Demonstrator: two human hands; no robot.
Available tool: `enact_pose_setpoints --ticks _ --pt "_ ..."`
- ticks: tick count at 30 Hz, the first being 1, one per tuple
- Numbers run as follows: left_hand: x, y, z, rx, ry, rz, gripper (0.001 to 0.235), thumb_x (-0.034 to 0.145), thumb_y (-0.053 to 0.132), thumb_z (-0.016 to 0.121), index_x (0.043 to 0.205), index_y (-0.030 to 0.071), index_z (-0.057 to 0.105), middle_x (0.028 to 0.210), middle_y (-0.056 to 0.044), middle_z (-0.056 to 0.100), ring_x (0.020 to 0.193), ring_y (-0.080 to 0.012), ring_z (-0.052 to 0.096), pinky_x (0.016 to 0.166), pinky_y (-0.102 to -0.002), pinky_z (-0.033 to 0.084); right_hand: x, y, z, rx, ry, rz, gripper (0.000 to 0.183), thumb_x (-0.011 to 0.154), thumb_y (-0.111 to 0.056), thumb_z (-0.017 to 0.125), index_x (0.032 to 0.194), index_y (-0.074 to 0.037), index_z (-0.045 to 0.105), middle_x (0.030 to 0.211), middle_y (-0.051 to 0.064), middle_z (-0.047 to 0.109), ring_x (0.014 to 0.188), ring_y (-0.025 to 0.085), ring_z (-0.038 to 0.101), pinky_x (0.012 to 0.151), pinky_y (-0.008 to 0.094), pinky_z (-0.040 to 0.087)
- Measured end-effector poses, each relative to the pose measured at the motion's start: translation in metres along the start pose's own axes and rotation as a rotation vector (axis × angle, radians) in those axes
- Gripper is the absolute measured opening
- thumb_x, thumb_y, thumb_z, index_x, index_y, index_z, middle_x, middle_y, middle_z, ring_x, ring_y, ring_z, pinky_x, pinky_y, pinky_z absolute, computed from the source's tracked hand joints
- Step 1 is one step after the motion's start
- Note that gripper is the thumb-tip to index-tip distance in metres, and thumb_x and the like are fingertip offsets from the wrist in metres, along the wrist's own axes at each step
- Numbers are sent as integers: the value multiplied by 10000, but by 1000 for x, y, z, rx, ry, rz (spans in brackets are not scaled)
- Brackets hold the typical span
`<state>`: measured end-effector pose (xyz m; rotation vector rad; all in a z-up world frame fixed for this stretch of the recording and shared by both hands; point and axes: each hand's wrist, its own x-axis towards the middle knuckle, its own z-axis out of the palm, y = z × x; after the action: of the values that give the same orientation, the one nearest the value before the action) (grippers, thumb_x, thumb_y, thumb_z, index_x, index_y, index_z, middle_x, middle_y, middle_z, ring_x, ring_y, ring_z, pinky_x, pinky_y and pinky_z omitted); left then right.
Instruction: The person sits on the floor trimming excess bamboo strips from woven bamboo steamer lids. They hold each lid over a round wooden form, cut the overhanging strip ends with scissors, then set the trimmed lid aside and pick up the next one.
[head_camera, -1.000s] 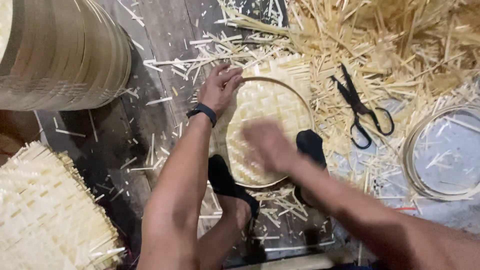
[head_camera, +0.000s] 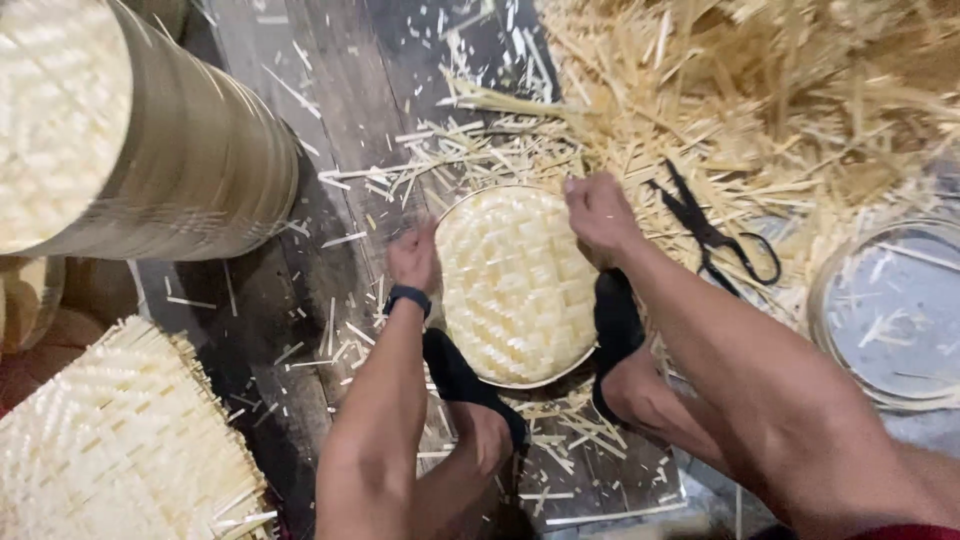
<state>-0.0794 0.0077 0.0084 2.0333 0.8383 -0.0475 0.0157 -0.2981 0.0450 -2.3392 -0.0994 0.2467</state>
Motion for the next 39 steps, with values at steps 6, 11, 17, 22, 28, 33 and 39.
enact_pose_setpoints --ticks 6,11,17,22,28,33,39 --pt "-21 -112 -28 -19 405 179 547 1004 489 547 1123 0 761 929 -204 730 784 -205 673 786 -438 503 -35 -24 -203 -642 -184 -323 478 1082 -361 526 792 -35 721 896 235 702 837 423 679 801 566 540" --pt "-93 -49 -96 -76 271 -1 568 1006 502 596 912 -44 722 717 -187 662 706 -255 575 721 -435 491 -117 -65 -261 -823 -336 -271 421 1042 -429 547 969 -88 783 923 177 749 778 298 730 773 469 587" --pt "-60 -91 -39 -275 99 -273 543 987 507 567 945 -11 722 906 -124 689 788 -233 607 742 -429 471 -126 7 -142 -217 -430 110 496 1043 -488 538 1131 -51 754 863 218 753 764 310 689 713 445 546" --pt "-47 -65 1 -604 -6 -680 559 1000 541 565 1217 31 640 1197 -174 634 1007 -309 570 839 -535 480 -75 128 24 -166 -227 -314 418 764 -298 690 1084 -32 725 961 159 709 885 325 658 740 454 546" --pt "-94 4 -36 -1172 -167 -306 668 953 523 460 1444 80 550 1454 -101 619 1357 -324 563 1114 -506 479 -82 50 -10 956 58 605 519 1082 -415 461 990 59 653 991 193 650 890 326 663 831 508 544" --pt "-118 51 -83 -1237 -145 -103 713 1074 608 432 1444 1 488 1281 -191 614 1186 -296 601 1013 -453 492 -94 11 -75 897 33 302 667 1040 -582 349 1079 -38 732 993 74 761 959 213 715 906 387 545" --pt "-120 42 -47 -1043 -206 -457 628 992 566 485 1350 52 526 1316 -159 586 1162 -274 614 1019 -459 482 -121 61 -19 775 -24 525 627 1075 -532 396 1056 13 706 854 134 674 772 245 616 749 445 542"
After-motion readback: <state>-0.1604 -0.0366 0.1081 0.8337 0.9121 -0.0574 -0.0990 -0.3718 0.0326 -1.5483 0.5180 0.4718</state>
